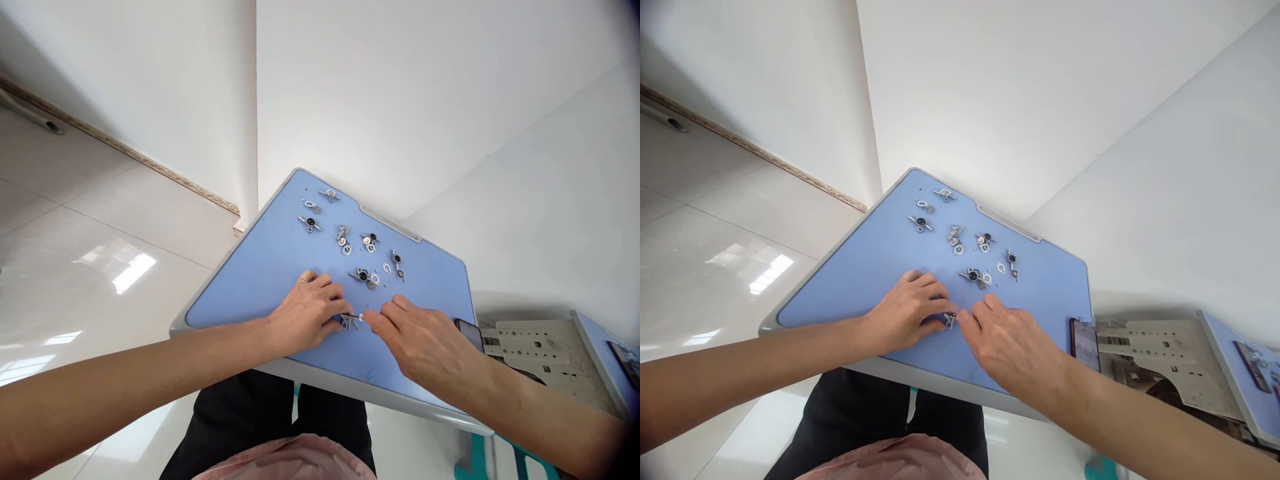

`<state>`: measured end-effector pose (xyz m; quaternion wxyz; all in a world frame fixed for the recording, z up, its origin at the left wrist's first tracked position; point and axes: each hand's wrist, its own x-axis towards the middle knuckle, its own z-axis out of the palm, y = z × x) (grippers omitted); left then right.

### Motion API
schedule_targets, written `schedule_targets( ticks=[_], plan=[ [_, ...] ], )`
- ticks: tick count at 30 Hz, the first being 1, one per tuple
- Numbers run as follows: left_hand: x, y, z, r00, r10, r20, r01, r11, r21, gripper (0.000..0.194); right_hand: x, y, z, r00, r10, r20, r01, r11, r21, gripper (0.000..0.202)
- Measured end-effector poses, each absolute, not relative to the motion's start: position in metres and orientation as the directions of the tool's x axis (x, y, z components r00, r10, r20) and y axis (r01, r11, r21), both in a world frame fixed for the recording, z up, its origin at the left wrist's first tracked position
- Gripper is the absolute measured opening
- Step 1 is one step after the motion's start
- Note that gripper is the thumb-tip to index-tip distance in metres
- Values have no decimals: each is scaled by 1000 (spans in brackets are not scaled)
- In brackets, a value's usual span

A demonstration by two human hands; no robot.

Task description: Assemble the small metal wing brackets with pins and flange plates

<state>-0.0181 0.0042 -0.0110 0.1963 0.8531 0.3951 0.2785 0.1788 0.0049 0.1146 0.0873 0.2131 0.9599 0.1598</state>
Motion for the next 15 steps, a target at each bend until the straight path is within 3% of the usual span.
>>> schedule_targets(
  ticks=[6, 15],
  plan=[
    [-16, 7, -9, 556, 768, 318, 564, -629, 535, 13, 187, 5, 114, -883, 449, -138, 379, 853, 358, 25],
    [-15, 3, -11, 591, 716, 371, 539, -693, 479, 20, 195, -13, 111, -896, 328, -298, 169, 874, 455, 22]
  ],
)
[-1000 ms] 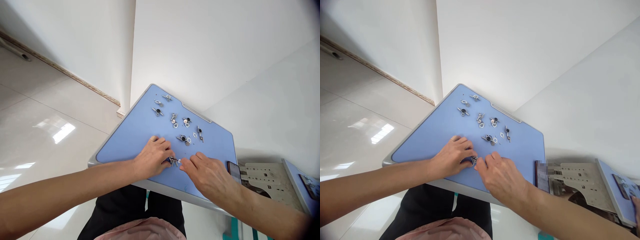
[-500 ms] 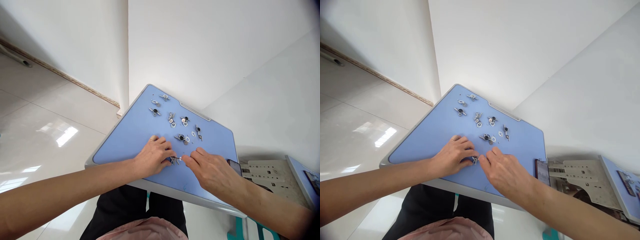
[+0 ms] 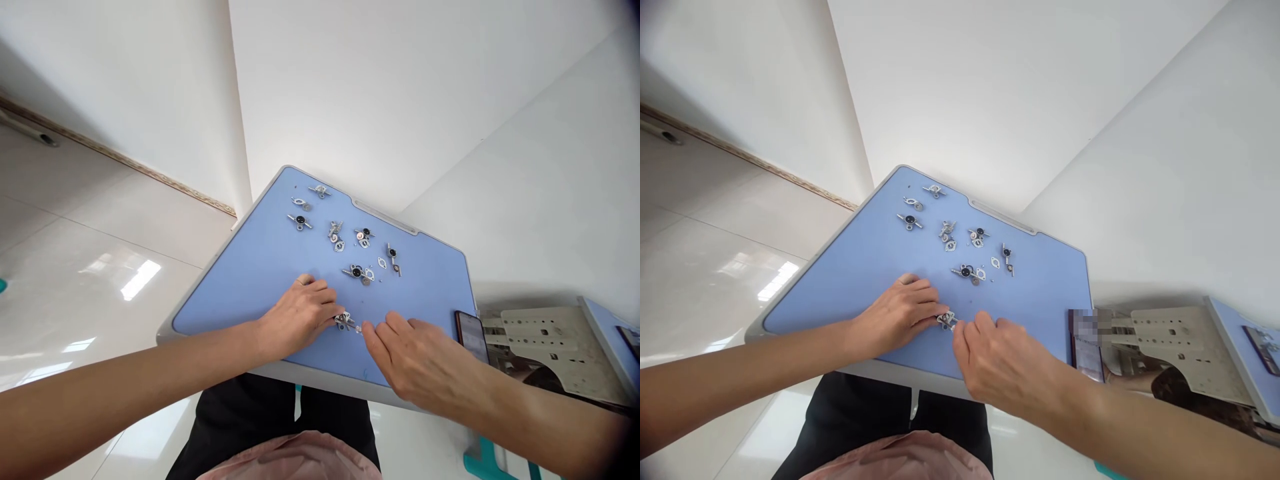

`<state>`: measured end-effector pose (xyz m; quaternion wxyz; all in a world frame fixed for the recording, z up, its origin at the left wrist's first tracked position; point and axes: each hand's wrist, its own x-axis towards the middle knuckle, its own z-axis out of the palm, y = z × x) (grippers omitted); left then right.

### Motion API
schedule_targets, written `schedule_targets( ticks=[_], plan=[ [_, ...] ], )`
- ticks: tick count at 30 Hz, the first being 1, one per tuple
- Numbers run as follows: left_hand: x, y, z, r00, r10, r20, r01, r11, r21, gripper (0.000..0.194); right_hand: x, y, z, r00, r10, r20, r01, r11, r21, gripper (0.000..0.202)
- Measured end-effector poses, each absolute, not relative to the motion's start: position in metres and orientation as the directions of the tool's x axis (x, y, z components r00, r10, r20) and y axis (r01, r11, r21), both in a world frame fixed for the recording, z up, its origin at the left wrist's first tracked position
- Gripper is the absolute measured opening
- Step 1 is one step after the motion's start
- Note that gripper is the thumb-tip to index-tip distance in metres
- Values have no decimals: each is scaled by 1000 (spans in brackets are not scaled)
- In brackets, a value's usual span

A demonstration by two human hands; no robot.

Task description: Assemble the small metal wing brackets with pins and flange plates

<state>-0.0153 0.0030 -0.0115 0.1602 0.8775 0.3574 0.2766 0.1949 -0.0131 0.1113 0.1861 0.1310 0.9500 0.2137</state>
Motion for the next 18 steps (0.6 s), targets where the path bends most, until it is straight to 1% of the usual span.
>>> schedule_targets(
  ticks=[2, 3, 5, 8, 9, 12, 13, 15, 18],
  plan=[
    [-15, 2, -12, 596, 711, 373, 539, -699, 470, 22, 189, -10, 111, -876, 374, -303, 212, 865, 454, 12],
    [-15, 2, -12, 599, 710, 370, 540, -699, 468, 23, 186, -8, 111, -858, 410, -311, 248, 859, 448, 10],
    [-14, 1, -12, 603, 710, 364, 545, -700, 462, 24, 179, -5, 112, -818, 480, -316, 321, 838, 442, 13],
    [-14, 1, -12, 609, 708, 358, 554, -703, 447, 25, 172, -6, 116, -787, 542, -295, 375, 800, 469, 7],
    [-14, 1, -12, 612, 707, 355, 555, -704, 443, 26, 171, -8, 117, -791, 537, -295, 364, 799, 478, 6],
    [-14, 1, -13, 614, 705, 355, 559, -706, 435, 25, 171, -14, 116, -816, 480, -322, 293, 824, 486, 15],
    [-14, 1, -13, 612, 705, 358, 560, -707, 433, 24, 172, -15, 114, -830, 461, -315, 276, 829, 486, 15],
    [-13, 1, -14, 607, 705, 365, 561, -707, 431, 24, 173, -13, 109, -864, 442, -241, 281, 821, 498, 12],
    [-13, 1, -14, 602, 707, 372, 564, -706, 429, 26, 172, -4, 102, -890, 446, -96, 337, 786, 518, 30]
  ],
)
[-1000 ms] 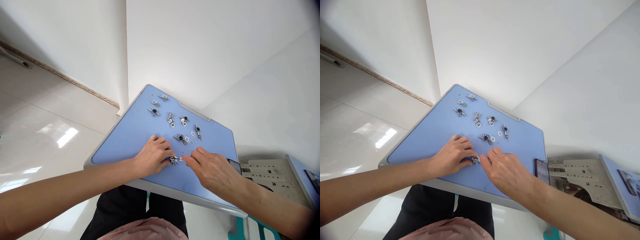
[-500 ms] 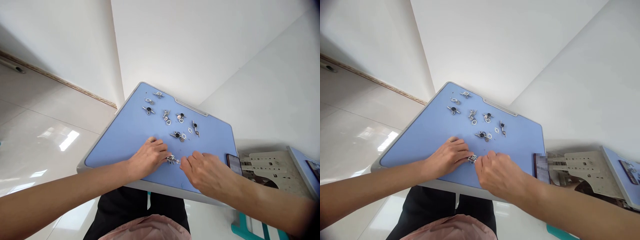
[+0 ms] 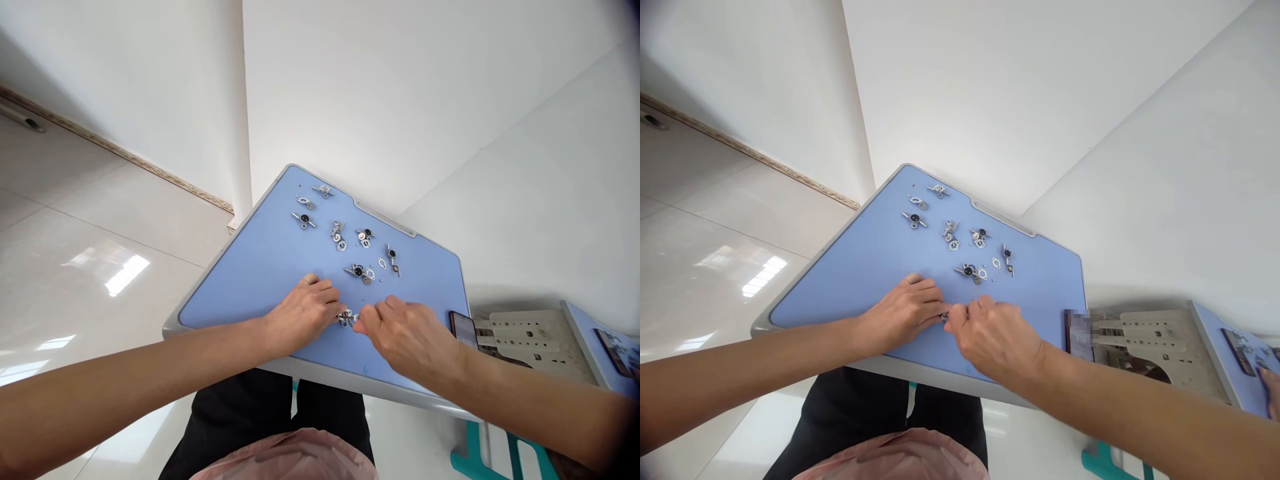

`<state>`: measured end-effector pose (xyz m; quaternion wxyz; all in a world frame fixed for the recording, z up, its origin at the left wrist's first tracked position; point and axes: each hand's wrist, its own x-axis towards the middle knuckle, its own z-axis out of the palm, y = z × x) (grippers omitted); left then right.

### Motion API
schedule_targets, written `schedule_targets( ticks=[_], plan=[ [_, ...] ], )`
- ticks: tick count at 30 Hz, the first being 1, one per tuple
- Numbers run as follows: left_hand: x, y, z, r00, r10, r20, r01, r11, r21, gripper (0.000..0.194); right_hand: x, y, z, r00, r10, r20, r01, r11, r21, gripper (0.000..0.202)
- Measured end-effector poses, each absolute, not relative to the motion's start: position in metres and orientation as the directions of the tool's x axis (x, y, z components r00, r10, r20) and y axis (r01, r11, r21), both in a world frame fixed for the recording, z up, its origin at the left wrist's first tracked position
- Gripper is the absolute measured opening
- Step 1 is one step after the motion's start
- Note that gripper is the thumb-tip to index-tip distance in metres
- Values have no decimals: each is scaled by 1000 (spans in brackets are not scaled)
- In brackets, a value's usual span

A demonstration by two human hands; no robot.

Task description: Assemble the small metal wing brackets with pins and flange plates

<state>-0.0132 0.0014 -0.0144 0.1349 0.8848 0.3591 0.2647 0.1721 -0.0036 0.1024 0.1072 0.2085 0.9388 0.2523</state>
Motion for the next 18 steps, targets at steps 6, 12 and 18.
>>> schedule_targets(
  ticks=[6, 12, 18],
  plan=[
    [-14, 2, -13, 605, 712, 356, 555, -698, 453, 23, 170, -1, 110, -868, 448, -212, 315, 829, 462, 19],
    [-14, 1, -15, 602, 713, 359, 558, -698, 449, 23, 172, -6, 108, -775, 578, -256, 403, 763, 505, 31],
    [-14, 2, -15, 605, 712, 356, 561, -699, 444, 21, 165, -3, 115, -761, 597, -253, 437, 760, 481, 20]
  ],
)
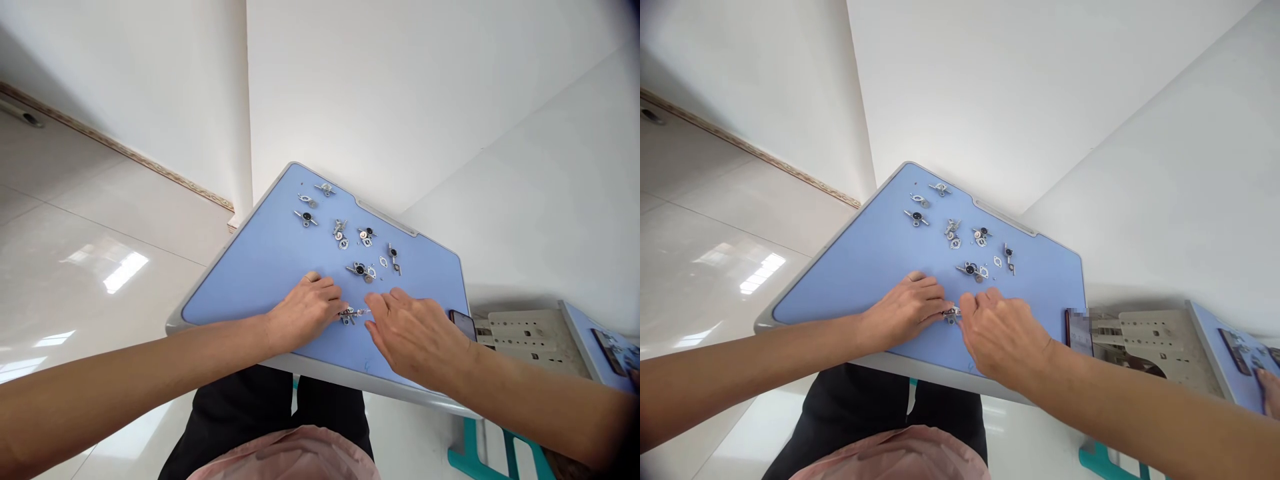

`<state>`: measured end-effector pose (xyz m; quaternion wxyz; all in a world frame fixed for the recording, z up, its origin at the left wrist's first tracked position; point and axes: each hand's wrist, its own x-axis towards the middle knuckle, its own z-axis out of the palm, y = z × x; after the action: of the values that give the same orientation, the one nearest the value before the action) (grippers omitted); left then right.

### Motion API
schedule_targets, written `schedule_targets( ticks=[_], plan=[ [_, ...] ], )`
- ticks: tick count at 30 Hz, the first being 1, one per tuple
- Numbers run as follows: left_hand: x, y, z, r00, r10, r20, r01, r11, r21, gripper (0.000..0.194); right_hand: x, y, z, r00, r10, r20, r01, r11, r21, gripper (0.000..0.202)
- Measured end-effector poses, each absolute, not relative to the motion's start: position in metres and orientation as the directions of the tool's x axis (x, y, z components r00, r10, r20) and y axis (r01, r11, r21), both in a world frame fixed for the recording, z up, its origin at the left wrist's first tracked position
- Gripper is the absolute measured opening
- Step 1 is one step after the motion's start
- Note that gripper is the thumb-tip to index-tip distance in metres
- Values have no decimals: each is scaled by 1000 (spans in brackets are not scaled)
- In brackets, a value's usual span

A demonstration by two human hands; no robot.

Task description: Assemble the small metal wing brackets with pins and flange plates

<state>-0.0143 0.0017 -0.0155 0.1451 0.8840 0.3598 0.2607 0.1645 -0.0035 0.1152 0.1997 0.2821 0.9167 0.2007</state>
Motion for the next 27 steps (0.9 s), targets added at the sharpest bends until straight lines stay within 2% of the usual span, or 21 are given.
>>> schedule_targets(
  ticks=[2, 4, 9, 15, 17, 20, 22, 24, 27],
  plan=[
    [-14, 2, -15, 606, 711, 355, 563, -700, 440, 22, 167, -2, 118, -831, 497, -251, 341, 811, 475, 16],
    [-13, 2, -15, 609, 710, 353, 563, -701, 438, 22, 170, -1, 117, -857, 453, -245, 297, 823, 483, 21],
    [-12, 2, -15, 611, 712, 346, 569, -699, 434, 21, 173, -1, 104, -822, 522, -227, 371, 794, 482, 38],
    [-12, 2, -15, 613, 711, 344, 570, -700, 431, 21, 168, -4, 103, -765, 542, -348, 383, 817, 430, 10],
    [-12, 2, -14, 612, 712, 345, 570, -699, 431, 21, 169, -2, 104, -820, 474, -320, 322, 845, 426, 15],
    [-13, 2, -14, 608, 713, 348, 569, -698, 435, 22, 172, 2, 102, -936, 294, -196, 189, 885, 425, 21],
    [-13, 2, -14, 605, 715, 349, 570, -696, 437, 22, 175, 4, 98, -968, 220, -119, 147, 886, 440, 20],
    [-13, 2, -14, 605, 717, 347, 572, -695, 436, 21, 177, 6, 94, -965, 246, -92, 175, 865, 470, 18],
    [-13, 2, -14, 609, 719, 334, 574, -690, 441, 20, 176, 6, 91, -913, 380, -146, 264, 826, 498, 26]
  ],
)
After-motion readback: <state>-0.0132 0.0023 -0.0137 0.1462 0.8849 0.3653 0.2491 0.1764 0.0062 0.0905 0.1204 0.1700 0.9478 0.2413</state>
